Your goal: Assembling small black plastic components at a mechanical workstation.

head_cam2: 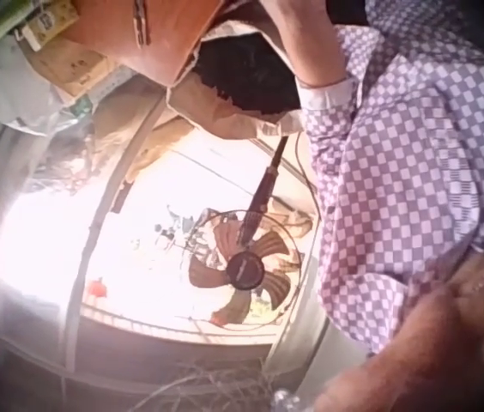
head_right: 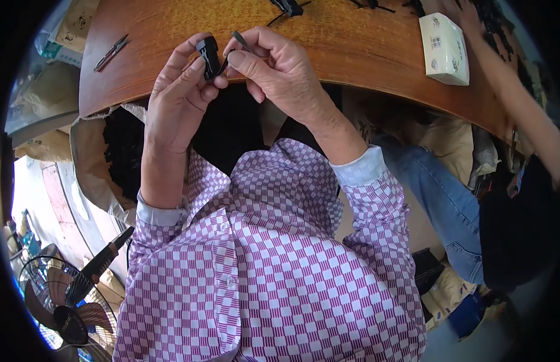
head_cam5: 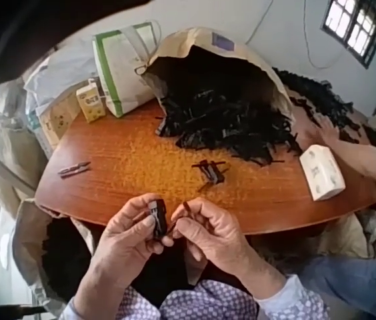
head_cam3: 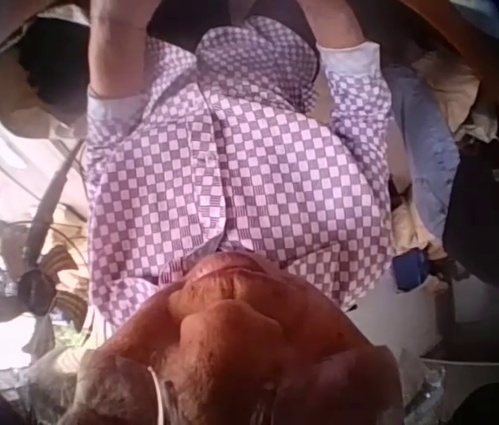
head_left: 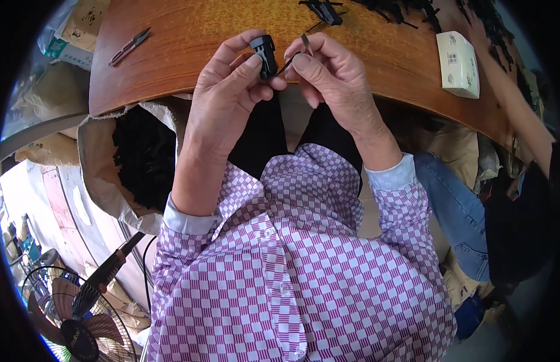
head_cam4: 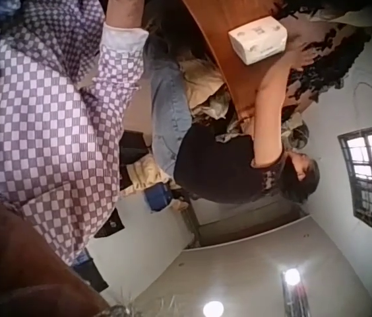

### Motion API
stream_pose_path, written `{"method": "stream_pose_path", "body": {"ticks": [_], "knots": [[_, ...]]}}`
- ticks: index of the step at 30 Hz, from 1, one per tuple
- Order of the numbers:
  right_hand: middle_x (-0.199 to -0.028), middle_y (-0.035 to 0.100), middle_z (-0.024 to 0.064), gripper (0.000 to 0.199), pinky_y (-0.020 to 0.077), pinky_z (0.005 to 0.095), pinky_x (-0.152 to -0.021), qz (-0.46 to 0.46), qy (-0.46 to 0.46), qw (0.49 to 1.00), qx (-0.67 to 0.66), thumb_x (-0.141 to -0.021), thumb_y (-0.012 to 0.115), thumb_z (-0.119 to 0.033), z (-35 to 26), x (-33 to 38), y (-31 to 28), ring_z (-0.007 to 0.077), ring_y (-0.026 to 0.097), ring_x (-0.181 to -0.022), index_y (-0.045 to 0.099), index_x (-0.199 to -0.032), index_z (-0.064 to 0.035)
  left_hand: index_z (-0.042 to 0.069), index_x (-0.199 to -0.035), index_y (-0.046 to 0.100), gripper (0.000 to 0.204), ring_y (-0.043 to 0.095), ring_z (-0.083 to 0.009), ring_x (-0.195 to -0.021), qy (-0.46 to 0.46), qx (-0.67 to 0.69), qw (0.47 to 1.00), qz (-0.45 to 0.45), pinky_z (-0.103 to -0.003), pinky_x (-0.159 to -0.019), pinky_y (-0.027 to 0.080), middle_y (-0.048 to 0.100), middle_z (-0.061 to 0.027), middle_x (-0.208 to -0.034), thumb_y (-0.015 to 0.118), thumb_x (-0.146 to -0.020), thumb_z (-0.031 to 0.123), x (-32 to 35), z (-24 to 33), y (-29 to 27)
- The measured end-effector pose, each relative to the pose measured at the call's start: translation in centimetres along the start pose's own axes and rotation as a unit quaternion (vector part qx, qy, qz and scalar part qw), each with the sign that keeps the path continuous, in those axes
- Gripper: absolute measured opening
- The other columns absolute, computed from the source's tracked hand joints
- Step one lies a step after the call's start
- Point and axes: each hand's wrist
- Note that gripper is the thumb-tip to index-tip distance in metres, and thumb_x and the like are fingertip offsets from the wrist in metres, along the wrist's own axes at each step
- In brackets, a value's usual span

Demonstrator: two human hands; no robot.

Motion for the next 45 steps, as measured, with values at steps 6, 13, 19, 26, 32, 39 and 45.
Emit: {"method": "stream_pose_path", "body": {"ticks": [6, 13, 19, 26, 32, 39, 45], "knots": [[-0.067, 0.052, -0.0067, 0.013, 0.0285, 0.0130, -0.041, -0.011, 0.105, 0.992, -0.072, -0.091, 0.060, -0.018, -0.4, 0.1, -0.5, -0.0009, 0.041, -0.051, 0.060, -0.099, -0.0069, 0.001, -0.129, 0.046, 0.038, 0.063, -0.0116, -0.074, 0.024, -0.123, 0.992, -0.015, -0.017, -0.058, 0.048, 0.061, -0.0063, -0.100, 0.054, -0.093, 0.009, 0.4, -0.2, 1.7], [-0.061, 0.046, -0.0077, 0.016, 0.0283, 0.0150, -0.041, -0.035, 0.123, 0.991, -0.031, -0.090, 0.061, -0.020, 0.0, 0.1, -0.3, -0.0013, 0.039, -0.049, 0.061, -0.095, -0.0047, 0.002, -0.129, 0.047, 0.039, 0.061, -0.0079, -0.072, 0.059, -0.280, 0.958, -0.033, -0.015, -0.056, 0.044, 0.060, -0.0031, -0.096, 0.055, -0.092, 0.005, 1.1, -0.2, 0.9], [-0.065, 0.045, -0.0086, 0.018, 0.0276, 0.0154, -0.044, -0.042, 0.123, 0.989, 0.066, -0.095, 0.055, -0.024, 0.3, -0.1, 1.6, -0.0006, 0.039, -0.054, 0.059, -0.094, -0.0061, 0.001, -0.115, 0.045, 0.030, 0.062, -0.0105, -0.067, 0.075, -0.348, 0.935, 0.011, -0.022, -0.058, 0.051, 0.059, -0.0054, -0.087, 0.055, -0.087, -0.004, 1.2, -0.6, 0.1], [-0.069, 0.055, 0.0043, 0.025, 0.0463, 0.0249, -0.058, -0.045, 0.039, 0.973, 0.222, -0.099, 0.045, -0.023, 1.7, -0.3, 3.0, 0.0103, 0.056, -0.065, 0.056, -0.093, -0.0015, 0.002, -0.109, 0.040, 0.024, 0.064, -0.0121, -0.070, 0.066, -0.291, 0.954, 0.025, -0.022, -0.058, 0.051, 0.058, -0.0076, -0.084, 0.053, -0.089, -0.002, 1.1, -0.3, -1.9], [-0.074, 0.056, 0.0008, 0.017, 0.0447, 0.0211, -0.059, -0.060, 0.031, 0.964, 0.258, -0.098, 0.045, -0.014, 1.5, -1.2, 4.6, 0.0065, 0.055, -0.069, 0.055, -0.102, 0.0000, 0.002, -0.107, 0.042, 0.024, 0.065, -0.0157, -0.070, 0.142, -0.384, 0.909, 0.081, -0.025, -0.057, 0.053, 0.060, -0.0103, -0.081, 0.053, -0.088, -0.005, 1.5, 0.0, -2.2], [-0.067, 0.051, -0.0017, 0.014, 0.0406, 0.0213, -0.055, -0.048, 0.000, 0.985, 0.167, -0.098, 0.045, -0.011, 2.5, -2.4, 6.8, 0.0050, 0.046, -0.060, 0.056, -0.101, -0.0031, 0.003, -0.108, 0.044, 0.025, 0.065, -0.0169, -0.067, 0.184, -0.480, 0.849, 0.125, -0.027, -0.057, 0.052, 0.062, -0.0099, -0.076, 0.055, -0.087, -0.005, 2.0, 1.0, -2.8], [-0.068, 0.056, 0.0010, 0.024, 0.0420, 0.0231, -0.050, -0.015, -0.062, 0.943, 0.326, -0.094, 0.054, -0.026, 2.5, -2.2, 3.5, 0.0081, 0.050, -0.056, 0.055, -0.104, -0.0046, 0.004, -0.105, 0.050, 0.023, 0.061, -0.0136, -0.067, 0.133, -0.584, 0.768, 0.229, -0.025, -0.061, 0.048, 0.062, -0.0087, -0.079, 0.060, -0.085, 0.001, 4.7, 3.9, -3.0]]}}
Point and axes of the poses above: each hand's wrist, its own x-axis away from the middle knuckle, its own y-axis out of the palm, z = x × y
